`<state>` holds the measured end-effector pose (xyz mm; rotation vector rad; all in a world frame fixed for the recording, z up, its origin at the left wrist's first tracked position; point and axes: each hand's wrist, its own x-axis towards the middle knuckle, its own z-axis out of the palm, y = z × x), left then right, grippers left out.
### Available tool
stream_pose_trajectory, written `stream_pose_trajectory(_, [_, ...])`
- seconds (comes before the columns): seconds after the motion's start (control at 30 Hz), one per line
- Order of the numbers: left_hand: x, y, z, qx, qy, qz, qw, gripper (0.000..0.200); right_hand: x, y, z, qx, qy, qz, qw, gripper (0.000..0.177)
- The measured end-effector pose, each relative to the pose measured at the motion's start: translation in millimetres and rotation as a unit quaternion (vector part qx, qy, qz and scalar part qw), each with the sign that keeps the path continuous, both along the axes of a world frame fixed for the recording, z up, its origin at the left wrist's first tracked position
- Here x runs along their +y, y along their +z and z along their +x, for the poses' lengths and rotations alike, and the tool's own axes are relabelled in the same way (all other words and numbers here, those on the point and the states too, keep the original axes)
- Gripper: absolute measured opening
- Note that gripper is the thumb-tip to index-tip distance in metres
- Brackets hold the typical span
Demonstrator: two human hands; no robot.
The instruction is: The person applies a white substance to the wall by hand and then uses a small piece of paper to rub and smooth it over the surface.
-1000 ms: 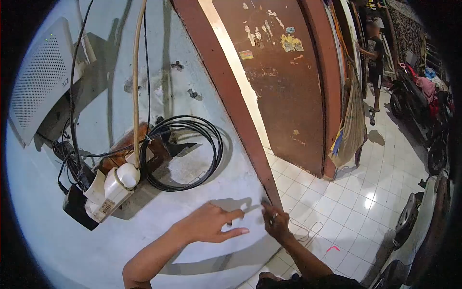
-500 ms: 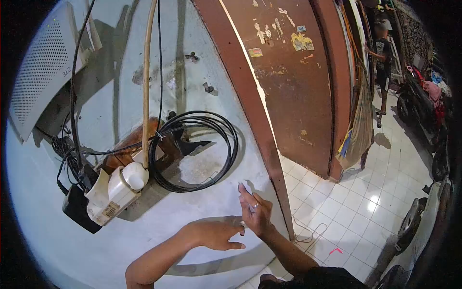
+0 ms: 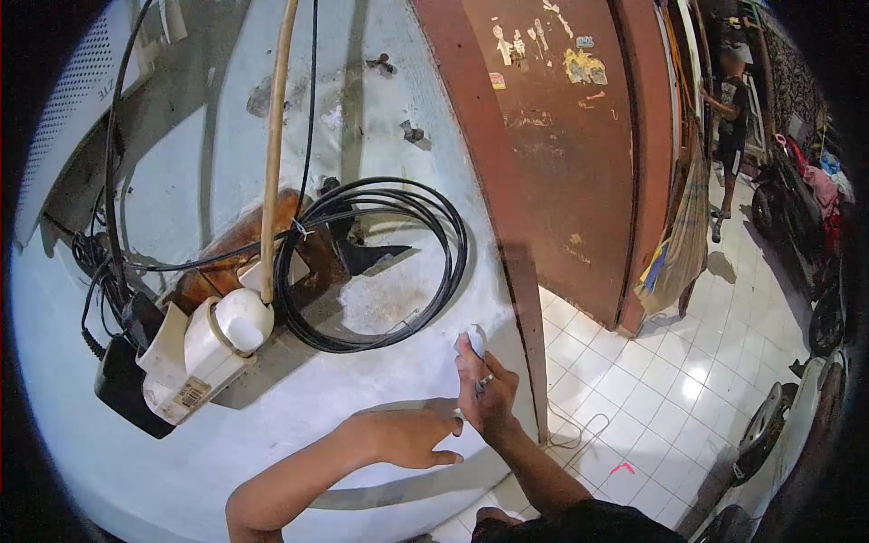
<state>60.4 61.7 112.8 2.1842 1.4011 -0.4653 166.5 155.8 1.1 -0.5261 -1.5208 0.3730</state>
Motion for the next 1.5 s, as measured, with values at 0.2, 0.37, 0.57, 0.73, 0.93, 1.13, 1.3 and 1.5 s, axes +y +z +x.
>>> stream_pose_trajectory(0.2, [-0.7, 12.4, 9.4, 0.009, 0.018, -0.016, 1.000, 0.054, 8.5, 44.0, 5.8, 0.055, 0.022, -0.005, 0.998, 0.042])
stream_pose_trajectory(0.37, [3.3, 17.0, 15.7, -0.011, 0.015, -0.015, 1.000, 0.046, 5.5, 29.1, 6.8, 0.047, 0.036, -0.010, 0.998, 0.037])
stream_pose_trajectory(0.57, [4.5, 29.0, 21.8, 0.043, 0.011, -0.057, 0.997, 0.044, 0.1, 12.2, 7.3, 0.027, 0.054, 0.007, 0.998, 0.040])
stream_pose_trajectory(0.73, [3.4, 20.8, 10.7, 0.011, 0.003, -0.016, 1.000, 0.046, 13.7, 21.6, -4.8, 0.078, 0.009, 0.076, 0.994, 0.047])
stream_pose_trajectory(0.93, [3.2, 22.7, 13.1, 0.009, 0.009, -0.031, 0.999, 0.047, -4.5, 12.5, 1.4, 0.069, 0.075, -0.033, 0.994, 0.033])
stream_pose_trajectory(1.13, [3.0, 28.1, 19.5, 0.033, 0.024, -0.050, 0.998, 0.046, -1.6, 20.2, 6.0, 0.073, 0.095, -0.031, 0.992, 0.032])
stream_pose_trajectory(1.3, [0.6, 14.7, 11.1, 0.013, -0.015, 0.011, 1.000, 0.046, 2.4, 31.0, 11.6, 0.051, 0.096, -0.041, 0.993, 0.032])
stream_pose_trajectory(1.5, [4.4, 24.2, 15.8, 0.021, 0.028, -0.047, 0.998, 0.047, 11.6, 14.8, 4.9, 0.069, 0.047, 0.052, 0.995, 0.038])
